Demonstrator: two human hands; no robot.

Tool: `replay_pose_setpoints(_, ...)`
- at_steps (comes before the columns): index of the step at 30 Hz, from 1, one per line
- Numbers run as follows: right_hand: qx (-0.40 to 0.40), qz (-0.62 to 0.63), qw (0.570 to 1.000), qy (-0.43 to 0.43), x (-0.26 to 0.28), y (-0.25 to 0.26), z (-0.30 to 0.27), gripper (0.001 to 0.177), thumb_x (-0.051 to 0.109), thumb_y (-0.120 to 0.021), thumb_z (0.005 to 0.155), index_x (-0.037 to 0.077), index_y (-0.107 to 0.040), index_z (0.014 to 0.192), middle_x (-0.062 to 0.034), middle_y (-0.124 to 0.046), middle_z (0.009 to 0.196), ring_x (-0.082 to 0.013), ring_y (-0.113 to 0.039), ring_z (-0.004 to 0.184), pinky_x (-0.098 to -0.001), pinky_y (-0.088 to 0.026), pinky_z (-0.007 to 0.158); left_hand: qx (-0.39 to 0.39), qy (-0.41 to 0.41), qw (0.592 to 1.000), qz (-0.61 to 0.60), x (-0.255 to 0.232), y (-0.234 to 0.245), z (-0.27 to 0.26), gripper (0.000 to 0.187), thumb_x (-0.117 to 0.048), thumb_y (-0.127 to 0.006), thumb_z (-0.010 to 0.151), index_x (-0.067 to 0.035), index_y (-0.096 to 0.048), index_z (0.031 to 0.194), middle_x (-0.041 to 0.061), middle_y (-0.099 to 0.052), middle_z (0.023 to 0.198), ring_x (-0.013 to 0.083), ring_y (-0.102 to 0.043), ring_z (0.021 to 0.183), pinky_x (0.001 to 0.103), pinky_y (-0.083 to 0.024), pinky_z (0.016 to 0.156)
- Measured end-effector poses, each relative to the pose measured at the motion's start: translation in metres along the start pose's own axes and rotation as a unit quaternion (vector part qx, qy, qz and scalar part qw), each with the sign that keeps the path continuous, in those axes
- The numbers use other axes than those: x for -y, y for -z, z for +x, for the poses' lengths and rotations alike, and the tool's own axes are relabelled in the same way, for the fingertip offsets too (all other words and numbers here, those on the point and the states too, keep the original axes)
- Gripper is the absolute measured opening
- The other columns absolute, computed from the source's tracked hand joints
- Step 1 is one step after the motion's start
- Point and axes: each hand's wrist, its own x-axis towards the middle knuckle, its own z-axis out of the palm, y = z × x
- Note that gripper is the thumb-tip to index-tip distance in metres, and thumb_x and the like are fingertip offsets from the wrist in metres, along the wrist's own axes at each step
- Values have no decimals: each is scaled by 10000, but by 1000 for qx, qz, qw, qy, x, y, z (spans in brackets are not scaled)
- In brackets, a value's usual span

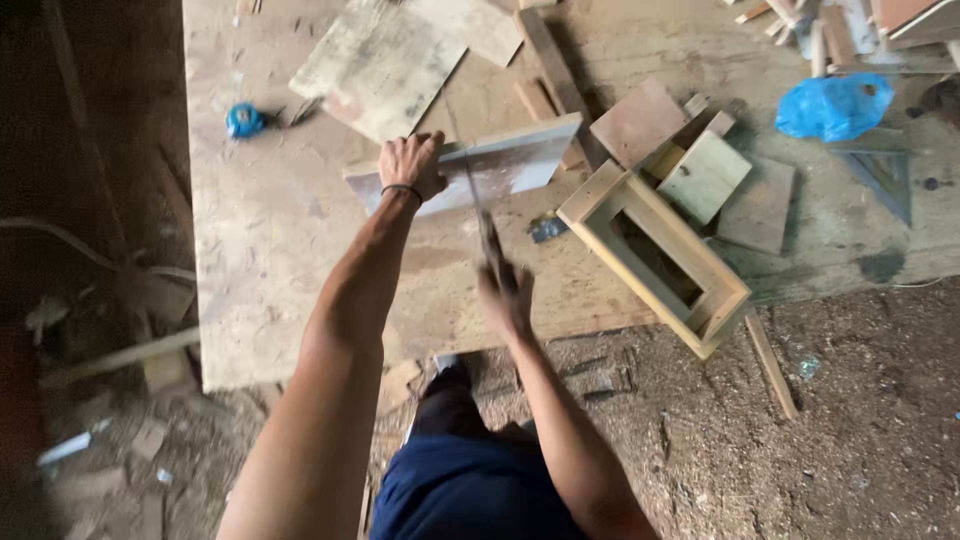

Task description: The person uses a hand saw to cut a rectangular metal sheet placed on a wooden workbench. They hold the sheet steady with one hand while sawing along a marked line with the other, completing the cut and separating the sheet into two pieces.

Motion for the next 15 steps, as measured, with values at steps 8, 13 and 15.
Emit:
replay_pose_setpoints(8, 5, 92, 994, -51, 26, -10, 17, 232, 93, -704, 908, 75, -612, 696, 61, -573, 520, -46, -557, 421, -241, -416, 384, 41, 24, 999, 25, 3, -14, 11, 534, -376, -896, 702, -163, -656, 1129, 165, -684, 1119, 380, -678, 1022, 515, -516, 803)
replay_pose_setpoints(13, -23, -19, 998, 49, 12, 36, -74, 332, 81, -743, 972, 16, -582, 688, 5, -511, 541, -56, -467, 472, -233, -318, 439, 0, 14, 1000, 20, 1, -11, 25, 580, -362, -911, 650, -189, -662, 1146, 133, -699, 1123, 372, -655, 1070, 505, -501, 875)
replay_pose_setpoints(15, 0, -17, 1000, -8, 5, 41, -60, 224, 87, -703, 935, 44, -621, 731, 29, -523, 513, -53, -458, 386, -226, -360, 359, -5, 6, 1000, -2, 4, -9, 21, 604, -360, -908, 650, -202, -656, 1176, 110, -701, 1154, 376, -652, 1074, 521, -496, 871)
